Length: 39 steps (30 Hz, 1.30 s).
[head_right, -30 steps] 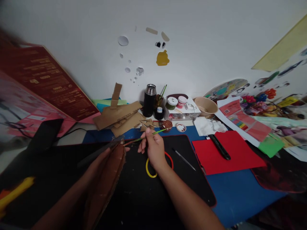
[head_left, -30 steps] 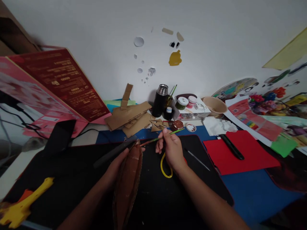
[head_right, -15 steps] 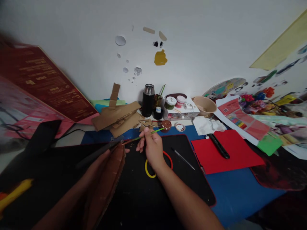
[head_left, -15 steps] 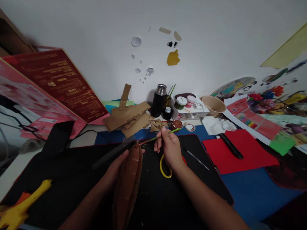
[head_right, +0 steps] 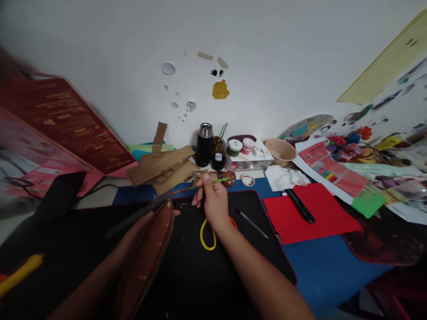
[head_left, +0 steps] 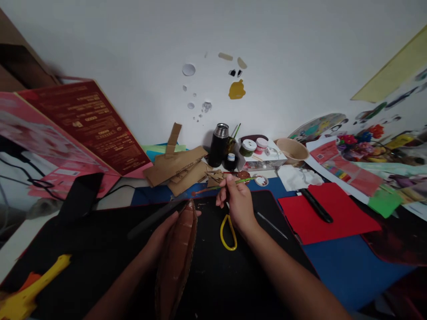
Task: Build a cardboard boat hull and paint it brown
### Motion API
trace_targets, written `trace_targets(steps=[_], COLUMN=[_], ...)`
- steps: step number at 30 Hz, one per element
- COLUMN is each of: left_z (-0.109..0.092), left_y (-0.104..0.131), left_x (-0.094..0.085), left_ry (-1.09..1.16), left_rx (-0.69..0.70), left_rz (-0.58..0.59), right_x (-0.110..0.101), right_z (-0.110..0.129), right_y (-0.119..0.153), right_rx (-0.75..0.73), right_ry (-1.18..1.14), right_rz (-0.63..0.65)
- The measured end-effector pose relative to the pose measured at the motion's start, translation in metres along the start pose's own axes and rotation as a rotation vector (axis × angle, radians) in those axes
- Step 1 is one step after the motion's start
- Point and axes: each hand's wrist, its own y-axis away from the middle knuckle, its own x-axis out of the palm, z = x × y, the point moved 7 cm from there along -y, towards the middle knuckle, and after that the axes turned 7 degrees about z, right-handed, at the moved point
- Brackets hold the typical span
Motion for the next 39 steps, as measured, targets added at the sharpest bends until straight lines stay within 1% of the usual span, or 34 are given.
trace_targets(steps=[2, 6, 9, 12, 15, 19, 22, 25, 29, 32, 34, 36, 39], left_z=[0.0, -0.003, -0.011, -0.017, -0.02, -0.023, -0.024, -0.026, -0.025, -0.023, -0.023, -0.023, -0.026], left_y=[-0.003, -0.011, -0.012, -0.009, -0.006, -0.006, -0.006, -0.005, -0.004, -0.003, -0.002, -0.002, 0.0], left_x=[-0.001, -0.01, -0.022, -0.026, -0.025, -0.023, -0.027, -0.029, -0.024, -0.02, -0.02, -0.022, -0.026], left_ry=[0.035, 0.167, 0.106, 0.065, 0.072, 0.105, 0.142, 0.142, 0.101, 0.073, 0.086, 0.111, 0.133], left_rx=[0.008, 0.135, 0.302, 0.392, 0.419, 0.427, 0.432, 0.447, 0.422, 0.412, 0.402, 0.404, 0.415], left_rz=[-0.024, -0.098, -0.169, -0.175, -0.18, -0.168, -0.195, -0.221, -0.185, -0.161, -0.167, -0.195, -0.243], right_x=[-0.002, 0.006, 0.016, 0.027, 0.03, 0.025, 0.022, 0.02, 0.029, 0.042, 0.046, 0.045, 0.039], right_z=[0.005, 0.005, 0.001, -0.005, -0.009, -0.016, -0.018, -0.017, -0.012, -0.008, -0.007, -0.008, -0.014], right_y=[-0.001, 0.008, 0.02, 0.03, 0.037, 0.043, 0.048, 0.052, 0.052, 0.051, 0.052, 0.054, 0.059], right_rx=[-0.004, 0.045, 0.064, 0.084, 0.062, 0.084, 0.104, 0.11, 0.096, 0.08, 0.064, 0.068, 0.12], right_ry=[-0.013, -0.026, -0.005, 0.051, 0.098, 0.139, 0.162, 0.15, 0.122, 0.14, 0.158, 0.169, 0.156], right_rz=[-0.005, 0.076, 0.15, 0.236, 0.268, 0.266, 0.295, 0.273, 0.229, 0.258, 0.276, 0.289, 0.315])
